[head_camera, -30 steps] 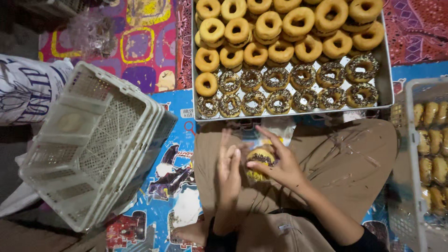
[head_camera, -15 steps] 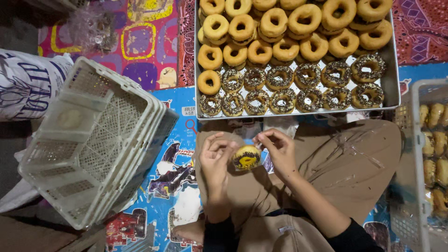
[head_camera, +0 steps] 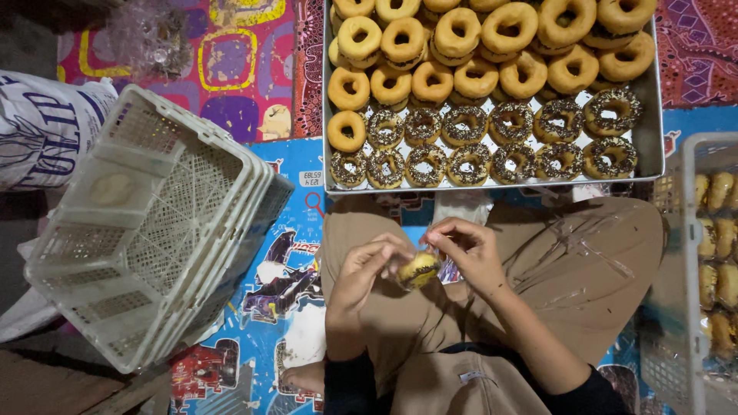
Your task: The person sits on the floor and repeatedly picks donuts from a metal tray, places them into small clear plastic bags, and sets the filled bags into a white plastic crate. The tray contains plain and sprinkled donuts.
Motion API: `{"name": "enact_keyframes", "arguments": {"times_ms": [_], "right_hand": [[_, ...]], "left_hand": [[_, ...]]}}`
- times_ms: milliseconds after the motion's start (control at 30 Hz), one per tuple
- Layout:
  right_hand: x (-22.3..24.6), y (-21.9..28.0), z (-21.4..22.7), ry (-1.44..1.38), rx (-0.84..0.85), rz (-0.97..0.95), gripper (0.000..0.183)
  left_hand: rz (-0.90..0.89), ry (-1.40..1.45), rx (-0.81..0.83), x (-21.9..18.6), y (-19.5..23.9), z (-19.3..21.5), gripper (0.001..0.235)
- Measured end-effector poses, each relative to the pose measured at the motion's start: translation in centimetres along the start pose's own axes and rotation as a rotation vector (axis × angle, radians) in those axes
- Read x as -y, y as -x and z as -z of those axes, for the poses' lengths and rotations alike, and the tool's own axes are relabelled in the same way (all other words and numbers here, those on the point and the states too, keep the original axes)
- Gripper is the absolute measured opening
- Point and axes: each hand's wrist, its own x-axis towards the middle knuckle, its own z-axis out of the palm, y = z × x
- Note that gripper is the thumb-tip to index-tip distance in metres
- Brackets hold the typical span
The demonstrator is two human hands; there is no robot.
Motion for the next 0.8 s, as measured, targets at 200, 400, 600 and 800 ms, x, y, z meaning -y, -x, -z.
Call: {"name": "enact_keyframes", "arguments": {"times_ms": [200, 400, 600, 800], "right_hand": [[0.8, -0.2, 0.5, -0.013, 0.013, -0.073, 0.012], [2.1, -0.3, 0.5, 0.181, 0.017, 0.05, 0.011], [3.4, -0.6, 0.2, 0.241, -0.003, 0.119, 0.01], [4.9, -0.7, -0.1, 0.365, -0.062, 0.265, 0.009]], "left_hand": [[0.097, -0.062, 0.131, -0.9, -0.3, -0.1, 0.026], [0.061, -0.256, 0.196, -1.5, -0.2, -0.7, 0.018], [0.204, -0.099, 0.223, -1.7, -0.3, -1.9, 0.012], [0.202, -0.213, 0.144, -1.0, -0.4, -2.9, 0.011]]}}
